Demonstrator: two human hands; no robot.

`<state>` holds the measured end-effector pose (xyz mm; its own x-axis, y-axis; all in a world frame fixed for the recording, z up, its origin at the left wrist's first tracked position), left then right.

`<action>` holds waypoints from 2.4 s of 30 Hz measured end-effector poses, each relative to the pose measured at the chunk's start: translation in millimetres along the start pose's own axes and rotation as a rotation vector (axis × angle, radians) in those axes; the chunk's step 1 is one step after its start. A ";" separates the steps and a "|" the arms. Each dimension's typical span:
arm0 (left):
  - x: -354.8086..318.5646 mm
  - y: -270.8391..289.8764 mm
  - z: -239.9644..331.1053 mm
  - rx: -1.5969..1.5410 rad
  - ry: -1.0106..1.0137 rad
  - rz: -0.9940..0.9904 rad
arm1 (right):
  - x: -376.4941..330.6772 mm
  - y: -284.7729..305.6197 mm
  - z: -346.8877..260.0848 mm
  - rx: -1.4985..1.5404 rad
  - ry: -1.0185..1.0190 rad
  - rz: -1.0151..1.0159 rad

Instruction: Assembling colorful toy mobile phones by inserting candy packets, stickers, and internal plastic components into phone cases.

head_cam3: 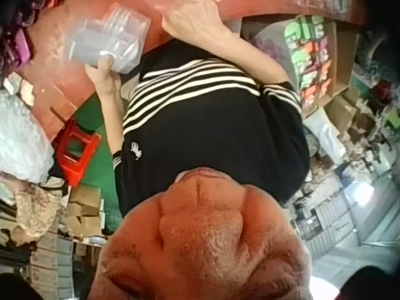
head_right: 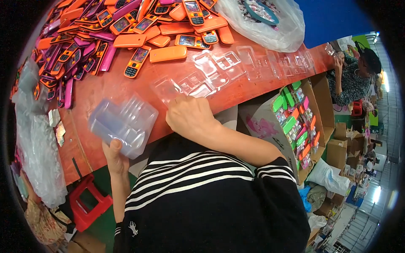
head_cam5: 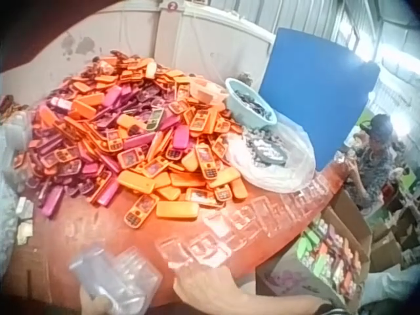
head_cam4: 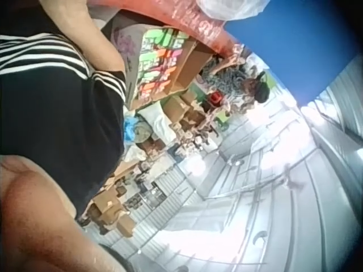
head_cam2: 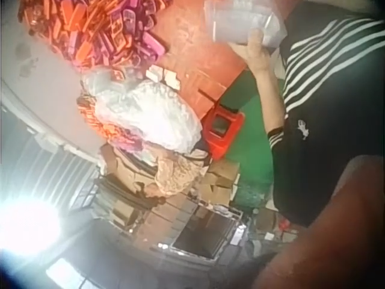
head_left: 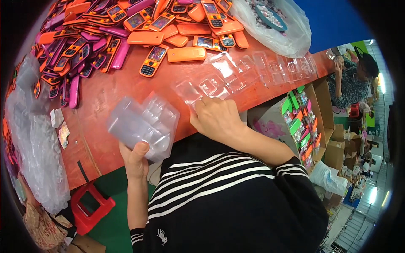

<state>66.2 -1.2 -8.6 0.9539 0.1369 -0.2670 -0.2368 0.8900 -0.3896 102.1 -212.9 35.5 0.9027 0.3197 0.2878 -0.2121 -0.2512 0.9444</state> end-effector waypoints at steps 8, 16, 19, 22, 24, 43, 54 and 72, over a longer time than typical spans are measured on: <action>-4.3 -4.9 -3.9 0.000 -0.010 -0.003 | 10.0 21.5 -37.0 0.893 0.146 -0.163; -8.0 -7.3 2.3 -0.062 -0.041 0.040 | 13.2 -0.6 -45.1 1.383 -0.038 -0.541; -13.9 3.5 5.6 -0.035 -0.089 0.076 | 16.2 10.0 -49.2 1.231 -0.080 -0.285; -18.2 46.4 9.2 -0.046 -0.086 0.147 | 31.8 51.9 -56.7 0.637 0.192 0.197; -24.3 69.9 16.3 -0.119 -0.090 0.140 | 28.5 50.8 -77.8 0.342 0.323 0.232; -52.7 68.7 34.6 0.016 -0.170 0.205 | 34.0 -8.1 -144.0 1.206 0.365 -0.579; -59.1 90.6 41.7 -0.031 -0.188 0.174 | 39.8 -30.0 -161.1 1.538 0.073 -1.046; -100.7 160.7 59.4 0.021 -0.299 0.480 | 65.1 -61.4 -209.0 0.205 0.593 -0.301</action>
<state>-56.9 153.9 8.1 0.7513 0.6432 -0.1479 -0.6565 0.7053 -0.2675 95.6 14.3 29.5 0.5419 0.8330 0.1113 0.1434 -0.2222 0.9644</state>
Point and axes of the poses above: each hand's wrist, its own x-axis towards the middle knuckle, its own y-axis out of the back of the hand, z = x × y, the point moved 4 cm from there along x, towards the middle knuckle, and after that the axes turned 5 degrees about z, right-handed, at the moved point
